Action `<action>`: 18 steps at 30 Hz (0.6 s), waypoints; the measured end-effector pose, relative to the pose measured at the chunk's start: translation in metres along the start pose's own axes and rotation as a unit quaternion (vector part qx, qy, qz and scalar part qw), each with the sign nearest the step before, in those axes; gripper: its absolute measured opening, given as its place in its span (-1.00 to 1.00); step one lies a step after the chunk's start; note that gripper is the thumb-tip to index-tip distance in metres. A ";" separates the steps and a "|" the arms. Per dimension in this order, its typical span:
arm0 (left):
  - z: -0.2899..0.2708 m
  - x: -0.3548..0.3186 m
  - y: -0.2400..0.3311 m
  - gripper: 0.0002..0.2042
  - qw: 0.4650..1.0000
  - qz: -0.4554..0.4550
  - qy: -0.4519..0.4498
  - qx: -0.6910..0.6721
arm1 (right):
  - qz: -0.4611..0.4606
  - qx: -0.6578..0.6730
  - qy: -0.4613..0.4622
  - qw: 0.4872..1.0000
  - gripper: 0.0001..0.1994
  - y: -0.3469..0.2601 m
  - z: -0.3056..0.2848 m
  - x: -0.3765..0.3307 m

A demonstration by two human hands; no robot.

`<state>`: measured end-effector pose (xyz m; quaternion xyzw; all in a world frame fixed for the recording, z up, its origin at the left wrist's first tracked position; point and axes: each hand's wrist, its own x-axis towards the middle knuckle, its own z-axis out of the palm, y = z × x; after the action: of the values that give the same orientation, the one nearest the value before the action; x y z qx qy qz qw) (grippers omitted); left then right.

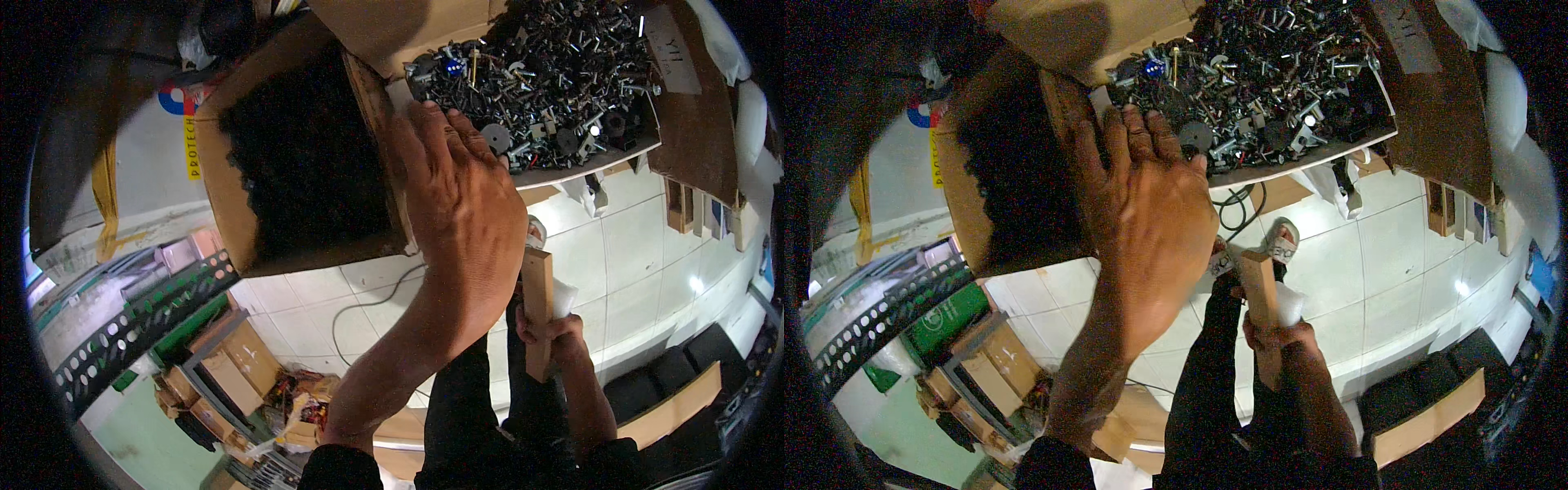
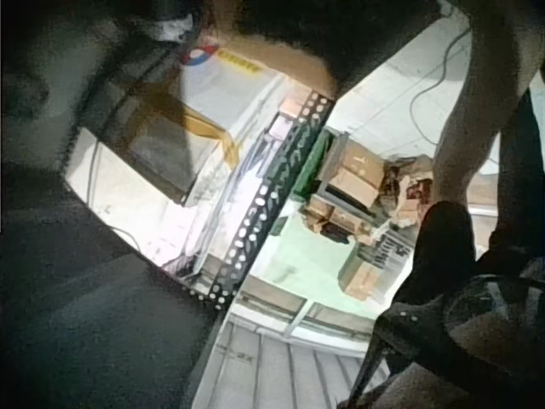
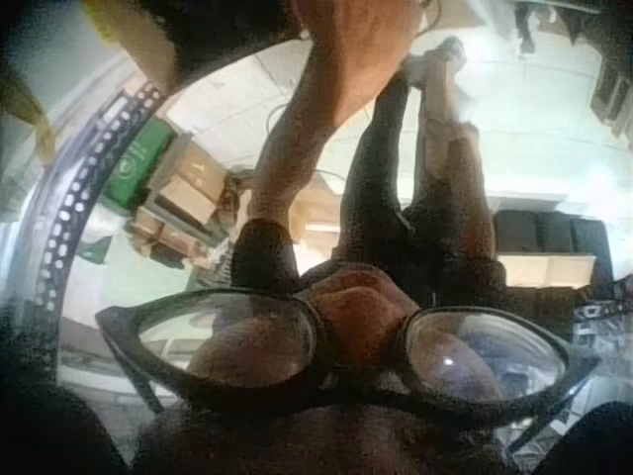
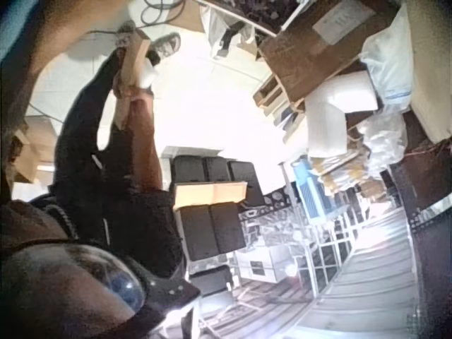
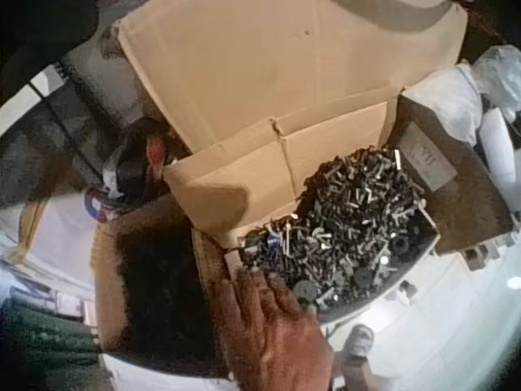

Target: The person selects screws from a box and places them into a small wooden block. Then, the person walks to a large speaker, kneels, and uses a power drill to fasten screws into the back panel of the speaker.

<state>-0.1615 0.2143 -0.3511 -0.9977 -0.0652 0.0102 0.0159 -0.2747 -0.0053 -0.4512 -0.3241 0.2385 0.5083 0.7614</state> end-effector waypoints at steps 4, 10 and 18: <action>0.002 -0.016 0.027 -0.56 0.997 -0.066 -0.004 -0.033 | 0.032 -0.007 -0.022 0.999 -0.21 -0.009 0.000 -0.003; 0.021 -0.029 0.024 -0.57 0.952 -0.094 0.071 -0.281 | 0.062 0.004 -0.018 0.998 -0.12 -0.036 -0.015 -0.005; 0.027 0.014 0.006 -0.85 0.930 -0.129 0.146 -0.311 | 0.067 -0.051 -0.034 0.996 -0.05 -0.060 -0.009 -0.005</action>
<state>-0.1475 0.2107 -0.3782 -0.9260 -0.1904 -0.1583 -0.2850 -0.2210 -0.0318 -0.4388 -0.3285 0.2076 0.5802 0.7158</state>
